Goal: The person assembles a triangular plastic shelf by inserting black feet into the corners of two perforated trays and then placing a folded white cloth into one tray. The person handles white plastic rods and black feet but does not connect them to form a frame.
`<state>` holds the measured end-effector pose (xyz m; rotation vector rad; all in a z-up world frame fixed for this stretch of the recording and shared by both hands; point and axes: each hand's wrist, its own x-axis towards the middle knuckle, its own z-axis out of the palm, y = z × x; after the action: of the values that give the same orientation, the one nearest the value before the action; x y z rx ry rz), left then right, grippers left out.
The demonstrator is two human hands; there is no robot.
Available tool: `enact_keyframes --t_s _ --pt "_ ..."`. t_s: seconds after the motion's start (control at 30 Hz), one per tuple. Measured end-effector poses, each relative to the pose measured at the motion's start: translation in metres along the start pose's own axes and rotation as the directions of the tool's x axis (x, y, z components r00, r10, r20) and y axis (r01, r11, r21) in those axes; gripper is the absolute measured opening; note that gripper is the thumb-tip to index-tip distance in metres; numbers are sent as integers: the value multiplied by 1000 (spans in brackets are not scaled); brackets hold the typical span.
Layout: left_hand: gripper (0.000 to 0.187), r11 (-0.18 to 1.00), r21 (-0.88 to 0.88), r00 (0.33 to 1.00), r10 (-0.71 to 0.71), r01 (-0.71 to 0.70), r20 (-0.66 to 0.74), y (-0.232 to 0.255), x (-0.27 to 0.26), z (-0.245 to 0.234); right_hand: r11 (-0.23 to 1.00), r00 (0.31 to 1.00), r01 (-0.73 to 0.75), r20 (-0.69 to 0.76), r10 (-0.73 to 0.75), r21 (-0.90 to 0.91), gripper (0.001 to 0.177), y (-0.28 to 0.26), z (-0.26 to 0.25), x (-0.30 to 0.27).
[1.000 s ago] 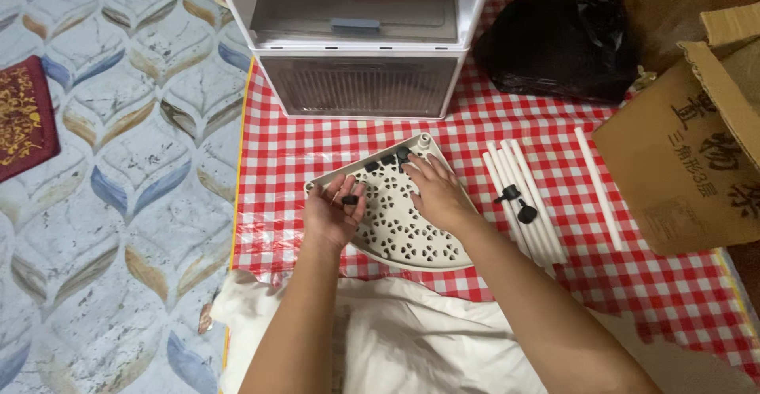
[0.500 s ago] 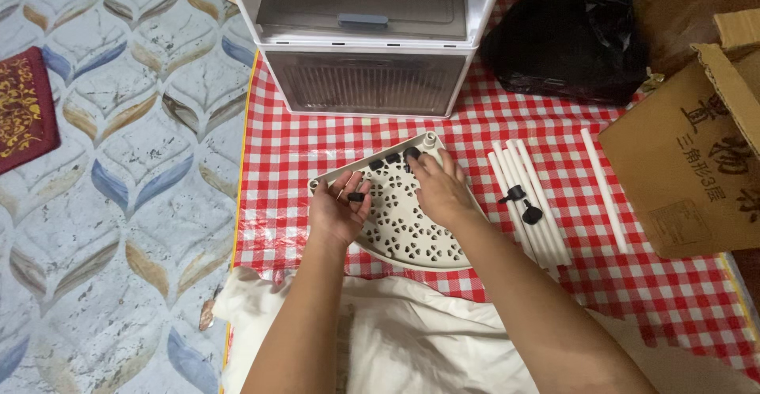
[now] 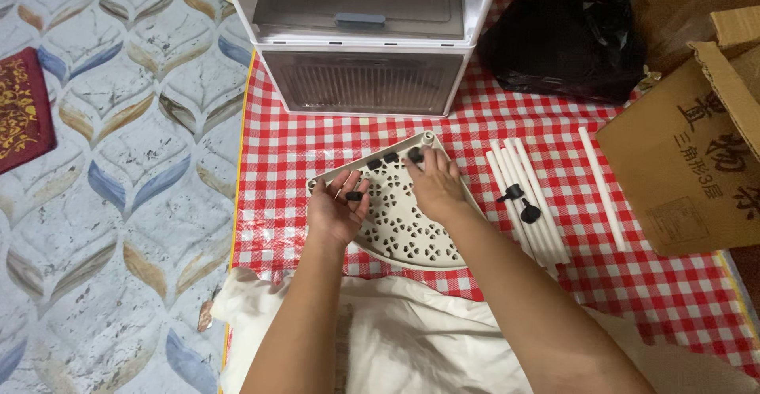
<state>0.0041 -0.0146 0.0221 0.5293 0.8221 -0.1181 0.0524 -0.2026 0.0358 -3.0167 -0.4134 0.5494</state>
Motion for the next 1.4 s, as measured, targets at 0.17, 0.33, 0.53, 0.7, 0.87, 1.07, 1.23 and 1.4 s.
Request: enact_keyframes --t_s 0.17,0.33,0.53,0.7,0.87,1.07,1.23,1.4 --pt "59 1000 28 1000 5 -5 5 1 1 2 1000 999 -11 50 11 9 72 3 -3 -2" --pt "58 1000 13 1000 3 -3 9 -1 3 1 992 998 -30 54 23 125 89 3 -3 -2" --pt "60 999 32 1000 20 -20 12 -1 5 -1 999 996 -8 -85 13 54 60 15 10 10" --pt "59 999 23 999 27 -27 21 0 5 -2 997 995 68 -74 -71 -45 33 29 29 3" --pt "59 999 29 999 32 -33 12 0 3 -2 974 971 190 -120 -204 -120 30 57 30 -18" --pt "58 999 28 999 43 -43 1 -1 2 -3 834 960 44 -255 118 550 22 96 -6 -61" --pt "57 999 24 999 32 -32 11 0 -1 -3 842 991 -22 -99 89 539 40 91 -18 -76" --pt "58 998 39 999 46 -45 -27 0 -10 -4 951 951 276 -183 -249 140 55 66 -5 -81"
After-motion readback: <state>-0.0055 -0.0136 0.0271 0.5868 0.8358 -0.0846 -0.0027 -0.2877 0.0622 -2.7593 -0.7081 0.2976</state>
